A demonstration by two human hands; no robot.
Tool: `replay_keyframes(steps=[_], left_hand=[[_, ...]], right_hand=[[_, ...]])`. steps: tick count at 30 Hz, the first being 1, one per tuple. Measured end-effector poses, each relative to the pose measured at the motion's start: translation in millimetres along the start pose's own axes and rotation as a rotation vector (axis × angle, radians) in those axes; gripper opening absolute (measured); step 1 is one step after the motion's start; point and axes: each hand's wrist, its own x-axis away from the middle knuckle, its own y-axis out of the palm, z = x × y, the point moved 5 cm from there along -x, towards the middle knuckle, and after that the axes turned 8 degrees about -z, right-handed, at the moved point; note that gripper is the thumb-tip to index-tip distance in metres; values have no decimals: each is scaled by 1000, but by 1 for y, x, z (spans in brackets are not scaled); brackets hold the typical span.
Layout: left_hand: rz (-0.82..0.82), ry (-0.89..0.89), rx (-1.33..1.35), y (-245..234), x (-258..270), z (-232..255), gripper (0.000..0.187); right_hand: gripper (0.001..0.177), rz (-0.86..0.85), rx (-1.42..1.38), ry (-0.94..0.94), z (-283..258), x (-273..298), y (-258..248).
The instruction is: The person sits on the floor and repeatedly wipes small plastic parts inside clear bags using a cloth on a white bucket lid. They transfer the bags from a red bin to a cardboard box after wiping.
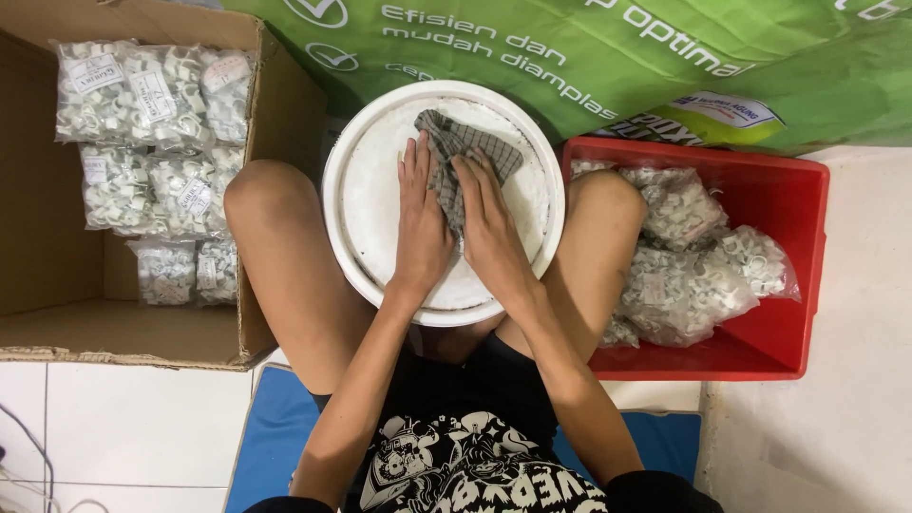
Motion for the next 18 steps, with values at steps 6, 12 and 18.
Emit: replay_keyframes(steps=[6,12,18], left_hand=[[0,2,92,-9,-2,10,82],[-3,18,133,-5,3,4,100],[36,76,227,-13,5,12,98]], right_hand=[[88,-18,-58,7,-3,24,1],[86,-15,-12,4,-7,41,1],[79,-45,-88,11,-23,62,-11]])
